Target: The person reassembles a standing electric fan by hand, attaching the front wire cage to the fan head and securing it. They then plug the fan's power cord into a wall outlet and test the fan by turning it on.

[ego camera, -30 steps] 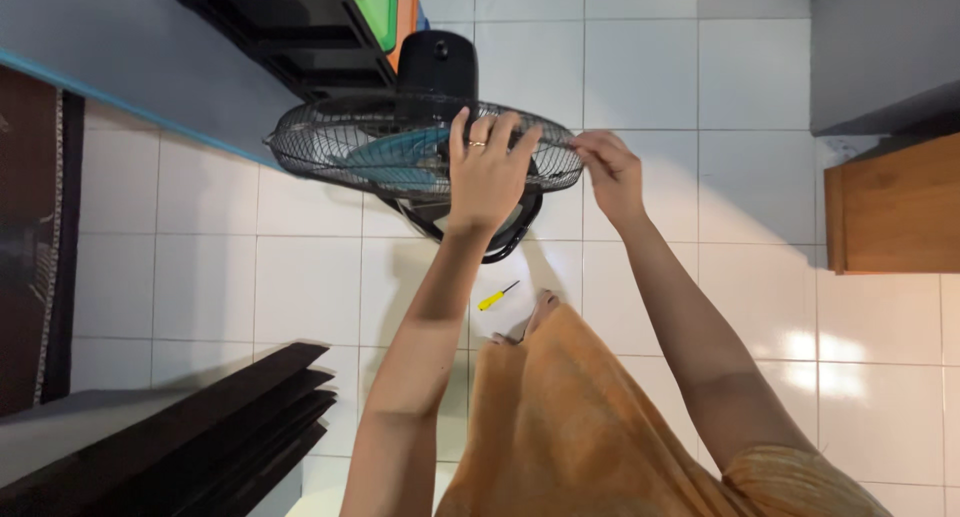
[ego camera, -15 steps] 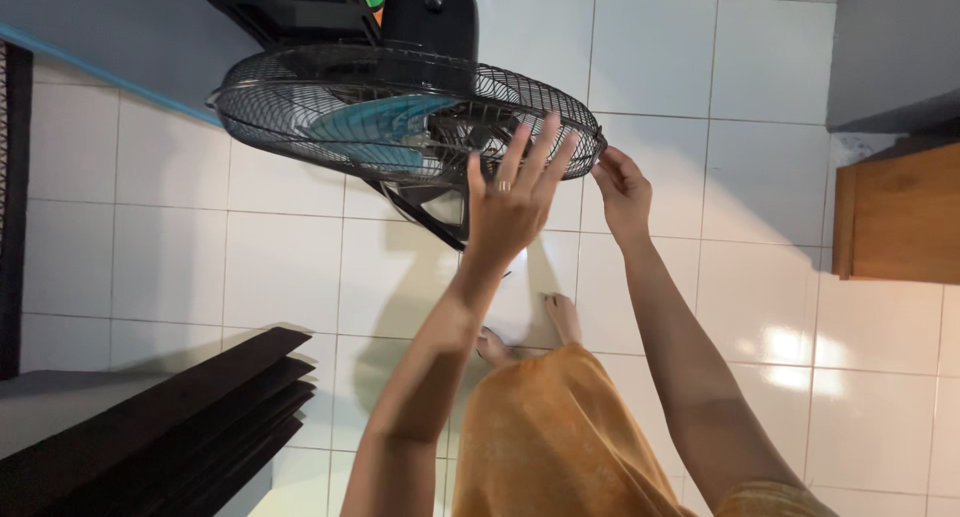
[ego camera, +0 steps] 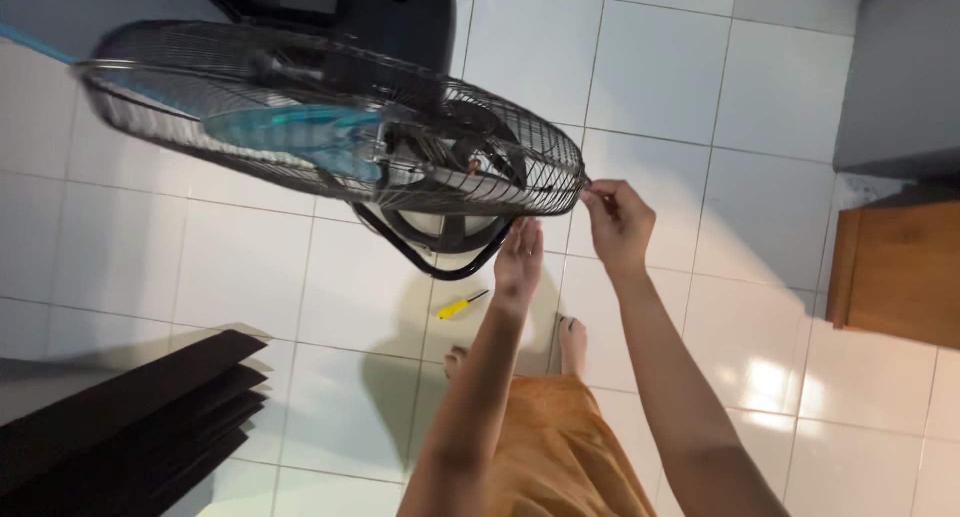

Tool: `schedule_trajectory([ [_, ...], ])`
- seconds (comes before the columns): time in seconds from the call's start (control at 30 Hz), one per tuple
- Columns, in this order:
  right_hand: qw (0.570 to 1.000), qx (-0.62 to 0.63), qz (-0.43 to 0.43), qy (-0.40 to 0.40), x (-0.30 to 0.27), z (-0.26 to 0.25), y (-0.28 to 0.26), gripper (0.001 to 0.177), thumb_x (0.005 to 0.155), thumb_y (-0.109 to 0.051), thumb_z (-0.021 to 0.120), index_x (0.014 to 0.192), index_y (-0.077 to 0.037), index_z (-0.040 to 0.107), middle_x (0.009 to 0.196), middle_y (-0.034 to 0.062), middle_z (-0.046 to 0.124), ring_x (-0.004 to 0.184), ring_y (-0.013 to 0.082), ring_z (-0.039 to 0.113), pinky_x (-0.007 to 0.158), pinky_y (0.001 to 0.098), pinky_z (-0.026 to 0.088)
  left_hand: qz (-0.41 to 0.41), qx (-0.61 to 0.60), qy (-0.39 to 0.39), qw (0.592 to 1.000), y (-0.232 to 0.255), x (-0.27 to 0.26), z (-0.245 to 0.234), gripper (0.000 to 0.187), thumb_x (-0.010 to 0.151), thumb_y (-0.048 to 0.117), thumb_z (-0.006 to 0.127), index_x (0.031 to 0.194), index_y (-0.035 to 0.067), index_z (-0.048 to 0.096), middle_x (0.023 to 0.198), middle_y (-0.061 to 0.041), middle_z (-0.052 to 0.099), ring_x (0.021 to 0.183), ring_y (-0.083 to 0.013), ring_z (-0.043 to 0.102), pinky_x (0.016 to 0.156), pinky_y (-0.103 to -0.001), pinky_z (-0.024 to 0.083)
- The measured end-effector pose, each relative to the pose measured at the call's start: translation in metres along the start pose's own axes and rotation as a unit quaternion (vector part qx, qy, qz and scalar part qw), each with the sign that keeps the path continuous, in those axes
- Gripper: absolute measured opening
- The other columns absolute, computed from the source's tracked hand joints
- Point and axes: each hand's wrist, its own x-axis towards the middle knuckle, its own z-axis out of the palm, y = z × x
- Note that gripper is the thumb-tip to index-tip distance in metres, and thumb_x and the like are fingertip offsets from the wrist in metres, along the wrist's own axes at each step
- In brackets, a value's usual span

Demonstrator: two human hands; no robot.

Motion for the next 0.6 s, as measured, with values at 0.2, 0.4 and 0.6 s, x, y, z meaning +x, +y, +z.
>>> schedule_trajectory([
  [0.2, 0.999, 0.043, -0.008, -0.015, 0.000, -0.003, -0.007, 0.010, 0.094, 0.003, 0.076, 0.102, 0.003, 0.070, 0.089, 0.0036, 0.073, 0.077, 0.0042, 0.064, 0.067, 0.0174, 0.051, 0.064, -0.025, -0.159, 0.985, -0.025, 0.067, 0.002, 0.031, 0.102, 0.000, 0.052, 0.133, 0.003, 0.058, 0.132, -0.008, 0.064, 0.122, -0.0187, 0.062, 0.111, -0.032, 0.048],
  [0.4, 0.995, 0.090, -0.011, -0.045, 0.008, -0.004, -0.002, 0.010, 0.094, 0.008, 0.076, 0.102, 0.004, 0.071, 0.096, 0.0061, 0.074, 0.086, 0.0062, 0.065, 0.077, 0.0201, 0.054, 0.058, -0.055, -0.159, 0.984, -0.030, 0.061, 0.026, 0.029, 0.098, 0.009, 0.067, 0.127, 0.009, 0.066, 0.120, -0.001, 0.068, 0.110, -0.0123, 0.064, 0.101, -0.030, 0.052],
  [0.6, 0.967, 0.180, 0.096, -0.152, 0.021, -0.012, 0.024, 0.012, 0.096, 0.008, 0.071, 0.107, 0.003, 0.072, 0.104, 0.0086, 0.077, 0.094, 0.0103, 0.071, 0.082, 0.0227, 0.058, 0.097, -0.058, -0.202, 0.973, -0.032, 0.050, 0.052, 0.020, 0.098, 0.009, 0.069, 0.118, 0.008, 0.067, 0.116, -0.003, 0.068, 0.109, -0.0154, 0.064, 0.105, -0.033, 0.051],
])
